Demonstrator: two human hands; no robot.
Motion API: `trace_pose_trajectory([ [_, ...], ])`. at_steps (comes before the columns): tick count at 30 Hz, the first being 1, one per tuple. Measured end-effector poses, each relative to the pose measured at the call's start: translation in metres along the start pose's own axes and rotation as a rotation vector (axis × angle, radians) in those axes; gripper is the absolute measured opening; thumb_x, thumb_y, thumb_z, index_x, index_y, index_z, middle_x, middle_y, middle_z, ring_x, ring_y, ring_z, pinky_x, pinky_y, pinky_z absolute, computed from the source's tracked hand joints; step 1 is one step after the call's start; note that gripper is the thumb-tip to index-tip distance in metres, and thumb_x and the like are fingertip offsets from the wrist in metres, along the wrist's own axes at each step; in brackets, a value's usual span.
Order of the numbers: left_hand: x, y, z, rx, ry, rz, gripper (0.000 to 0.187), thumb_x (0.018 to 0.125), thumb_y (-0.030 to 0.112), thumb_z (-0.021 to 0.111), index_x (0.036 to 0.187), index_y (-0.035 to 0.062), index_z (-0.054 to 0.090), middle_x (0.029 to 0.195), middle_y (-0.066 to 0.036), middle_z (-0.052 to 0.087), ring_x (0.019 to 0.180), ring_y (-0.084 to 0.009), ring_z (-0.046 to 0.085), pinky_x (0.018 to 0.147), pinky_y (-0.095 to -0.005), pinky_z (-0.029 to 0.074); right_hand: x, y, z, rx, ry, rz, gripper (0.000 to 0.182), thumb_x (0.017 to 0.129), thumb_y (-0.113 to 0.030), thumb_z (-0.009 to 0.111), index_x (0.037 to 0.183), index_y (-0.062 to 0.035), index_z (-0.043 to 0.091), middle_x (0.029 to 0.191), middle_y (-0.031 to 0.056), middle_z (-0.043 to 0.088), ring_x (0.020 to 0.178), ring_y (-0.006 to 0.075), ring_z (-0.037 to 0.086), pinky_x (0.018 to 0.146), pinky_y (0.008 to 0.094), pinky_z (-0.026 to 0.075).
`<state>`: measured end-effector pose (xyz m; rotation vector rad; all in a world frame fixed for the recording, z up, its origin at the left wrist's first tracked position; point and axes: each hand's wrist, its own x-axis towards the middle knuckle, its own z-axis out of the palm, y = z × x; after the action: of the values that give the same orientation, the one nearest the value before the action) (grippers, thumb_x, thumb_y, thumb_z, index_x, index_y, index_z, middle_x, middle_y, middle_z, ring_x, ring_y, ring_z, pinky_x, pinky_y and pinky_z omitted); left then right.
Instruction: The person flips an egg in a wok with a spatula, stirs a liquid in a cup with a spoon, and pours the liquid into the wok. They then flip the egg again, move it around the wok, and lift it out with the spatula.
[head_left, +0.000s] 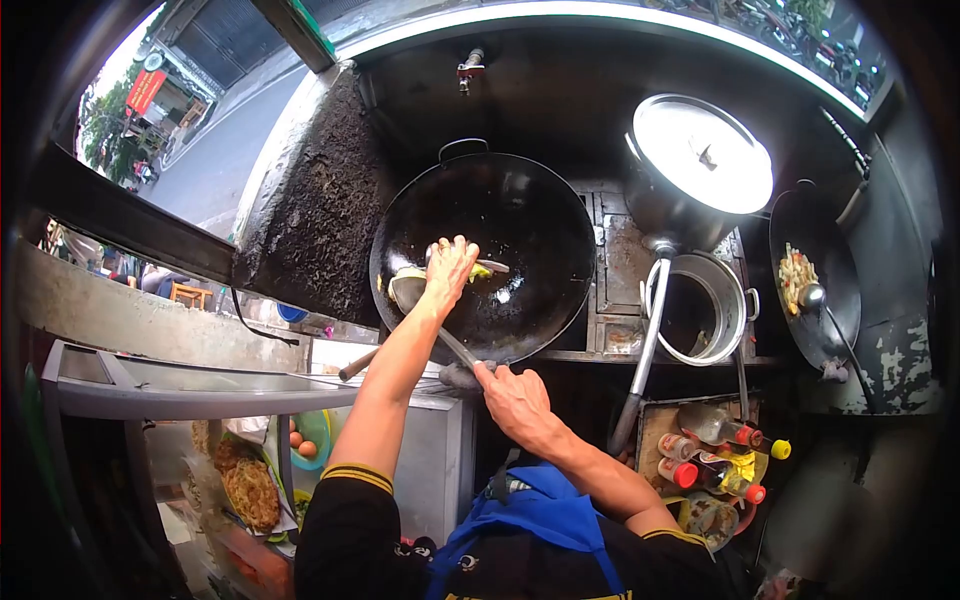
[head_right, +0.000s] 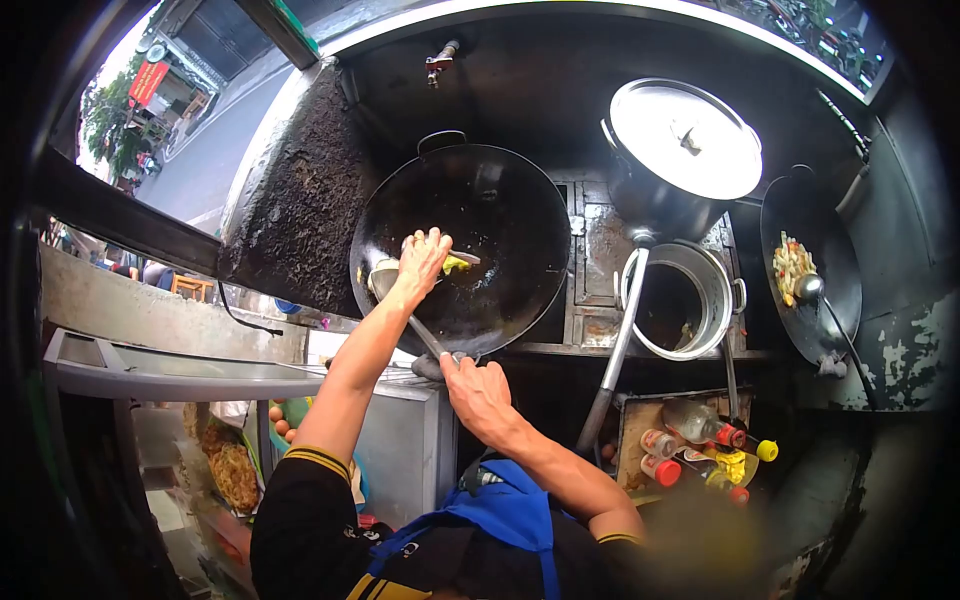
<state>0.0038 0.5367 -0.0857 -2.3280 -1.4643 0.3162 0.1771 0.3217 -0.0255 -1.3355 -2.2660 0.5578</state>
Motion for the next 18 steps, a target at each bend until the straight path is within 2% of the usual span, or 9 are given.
trace_pose_trajectory([
  [4,0.009,0.002,0.007,0.087,0.069,0.007,0.053,0.061,0.009,0.082,0.107,0.0142,0.055,0.111,-0.01,0.051,0.106,-0.0318,0.055,0.088,-0.0443,0.046,0.001,0.0,-0.001,0.003,-0.026,0.016,0.028,0.086,-0.01,0.059,0.114,-0.0058,0.058,0.075,0.015,0.063,0.058,0.0328,0.063,0.054,0.0441,0.046],
  [6,0.013,0.0,0.008,0.14,0.003,0.013,0.022,0.087,0.021,0.063,0.108,0.0162,0.059,0.119,-0.015,0.052,0.114,-0.0417,0.052,0.094,-0.0542,0.043,0.001,0.0,-0.002,0.006,-0.025,0.014,0.028,0.087,-0.01,0.058,0.114,-0.0058,0.058,0.075,0.0149,0.063,0.058,0.0328,0.063,0.055,0.0442,0.046],
  [7,0.014,-0.001,0.01,0.177,0.042,0.009,0.016,0.092,0.024,0.056,0.105,0.0172,0.06,0.12,-0.016,0.053,0.116,-0.0434,0.052,0.096,-0.055,0.043,0.001,0.0,-0.003,0.006,-0.033,0.018,0.028,0.087,-0.01,0.058,0.115,-0.0058,0.059,0.075,0.0148,0.063,0.059,0.0329,0.063,0.055,0.0444,0.046],
  [8,0.014,-0.002,0.006,0.181,0.038,0.006,0.016,0.092,0.024,0.056,0.105,0.0172,0.06,0.12,-0.016,0.053,0.116,-0.0434,0.052,0.096,-0.055,0.043,0.002,0.0,-0.003,0.005,-0.041,0.021,0.029,0.087,-0.011,0.058,0.115,-0.0058,0.059,0.075,0.0147,0.063,0.059,0.0329,0.063,0.056,0.0445,0.046],
  [10,0.013,-0.007,-0.001,0.282,0.258,0.003,0.018,0.084,0.022,0.063,0.1,0.0159,0.058,0.115,-0.014,0.052,0.111,-0.0386,0.054,0.091,-0.0504,0.045,0.002,0.0,-0.004,0.012,-0.024,0.01,0.029,0.087,-0.011,0.058,0.115,-0.0058,0.059,0.074,0.0146,0.062,0.059,0.0327,0.063,0.055,0.0444,0.046],
  [11,0.013,-0.01,-0.009,0.257,0.228,0.005,0.013,0.089,0.024,0.057,0.1,0.0164,0.058,0.119,-0.015,0.053,0.113,-0.0404,0.054,0.093,-0.0515,0.045,0.002,0.0,-0.005,0.015,-0.007,0.003,0.028,0.087,-0.011,0.058,0.115,-0.0058,0.059,0.074,0.0145,0.062,0.058,0.0325,0.063,0.055,0.0442,0.046],
  [14,0.012,-0.02,-0.039,0.293,0.295,0.032,0.012,0.088,0.026,0.058,0.096,0.0163,0.059,0.116,-0.015,0.054,0.113,-0.0399,0.054,0.092,-0.0517,0.044,0.004,-0.001,-0.012,0.028,-0.049,-0.005,0.027,0.088,-0.007,0.052,0.114,-0.0028,0.058,0.077,0.0165,0.064,0.059,0.032,0.065,0.056,0.0443,0.044],
  [18,0.012,-0.035,-0.088,0.353,0.38,0.029,0.012,0.088,0.025,0.058,0.095,0.0155,0.057,0.117,-0.014,0.055,0.112,-0.0362,0.053,0.092,-0.0501,0.044,0.003,0.003,-0.005,0.039,-0.032,-0.03,0.023,0.088,-0.007,0.052,0.11,-0.0032,0.058,0.075,0.0169,0.064,0.059,0.0325,0.065,0.054,0.0447,0.045],
])
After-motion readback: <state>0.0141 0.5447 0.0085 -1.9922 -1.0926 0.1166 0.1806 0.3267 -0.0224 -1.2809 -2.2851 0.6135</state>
